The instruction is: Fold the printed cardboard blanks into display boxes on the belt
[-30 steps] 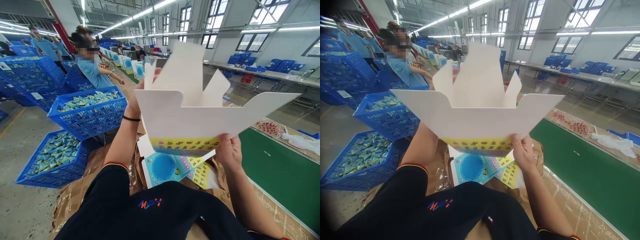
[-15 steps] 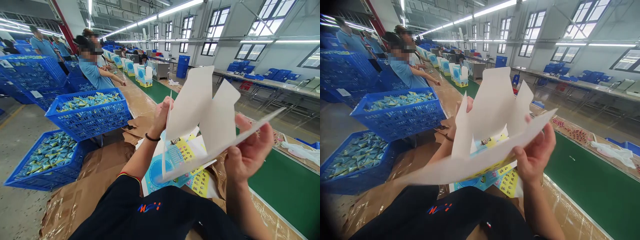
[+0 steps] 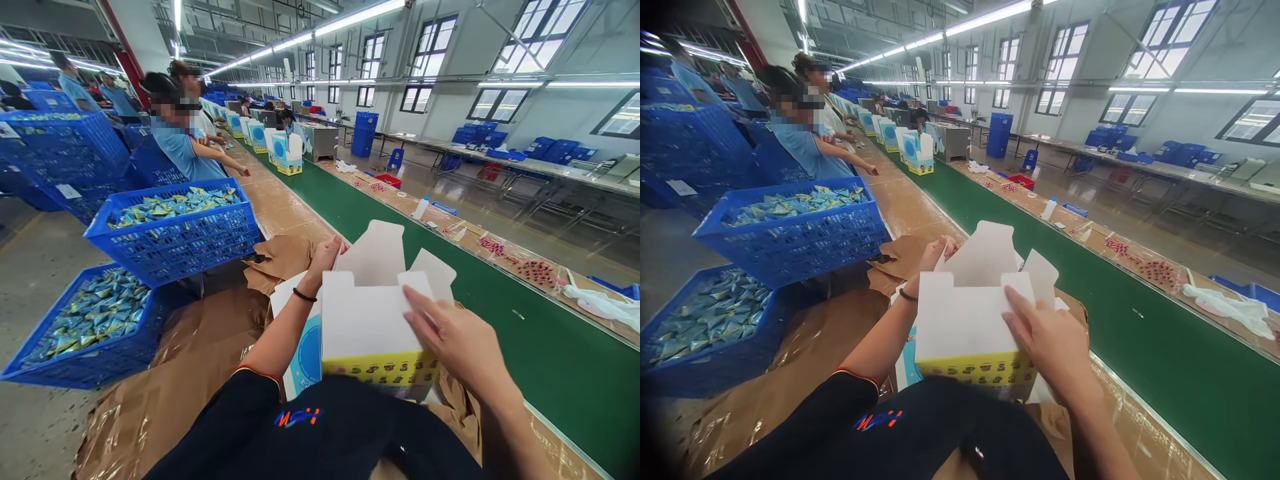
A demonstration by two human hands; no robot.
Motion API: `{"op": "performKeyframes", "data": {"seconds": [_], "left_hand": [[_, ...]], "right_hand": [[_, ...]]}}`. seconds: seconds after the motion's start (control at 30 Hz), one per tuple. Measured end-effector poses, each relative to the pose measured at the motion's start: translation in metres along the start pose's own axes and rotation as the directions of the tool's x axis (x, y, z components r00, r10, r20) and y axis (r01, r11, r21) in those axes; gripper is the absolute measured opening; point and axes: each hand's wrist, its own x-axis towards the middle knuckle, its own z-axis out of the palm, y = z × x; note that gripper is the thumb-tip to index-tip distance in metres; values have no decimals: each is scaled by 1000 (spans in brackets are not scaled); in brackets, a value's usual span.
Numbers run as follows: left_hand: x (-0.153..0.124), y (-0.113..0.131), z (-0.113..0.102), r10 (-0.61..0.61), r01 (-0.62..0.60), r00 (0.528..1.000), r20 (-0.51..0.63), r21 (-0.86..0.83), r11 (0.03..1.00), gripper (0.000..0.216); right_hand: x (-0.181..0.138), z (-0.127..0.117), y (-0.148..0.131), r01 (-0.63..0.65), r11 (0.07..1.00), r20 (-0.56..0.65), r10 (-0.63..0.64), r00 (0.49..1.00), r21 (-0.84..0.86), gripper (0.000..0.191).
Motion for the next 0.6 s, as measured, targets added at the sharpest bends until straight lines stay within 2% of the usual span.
{"op": "performKeyframes", "data": {"seconds": [0.07, 0.1, 0.17, 0.23, 0.33, 0.43, 0.53, 0.6], "left_hand": [[-2, -1, -2, 56, -56, 998, 13, -9, 998, 76], [-4, -1, -4, 87, -87, 996, 17, -1, 996, 76], [-13, 0, -11, 140, -140, 990, 8, 49, 989, 73], [-25, -1, -19, 169, -168, 986, -8, 97, 981, 69], [-41, -5, -31, 116, -114, 993, -13, 118, 986, 65], [-49, -13, -40, 12, -12, 1000, -9, 52, 999, 60], [-54, -21, -45, -4, 4, 1000, -4, -66, 998, 59], [-61, -28, -43, -12, 12, 1000, -4, -43, 999, 53]], "right_hand": [[-5, 22, -11, 49, 997, 165, -39, 986, -60, 46], [-8, 33, -17, 66, 996, 207, -51, 977, -67, 49], [-13, 51, -28, 42, 998, 201, -30, 979, -57, 50], [-16, 63, -32, -52, 997, 130, 58, 990, -48, 47], [-15, 69, -30, -135, 990, 98, 139, 986, -48, 40], [-10, 69, -23, -140, 987, 174, 152, 973, -80, 32], [-5, 71, -17, -169, 980, 240, 191, 952, -106, 29], [-1, 75, -17, -165, 983, 213, 180, 960, -83, 30]]}}
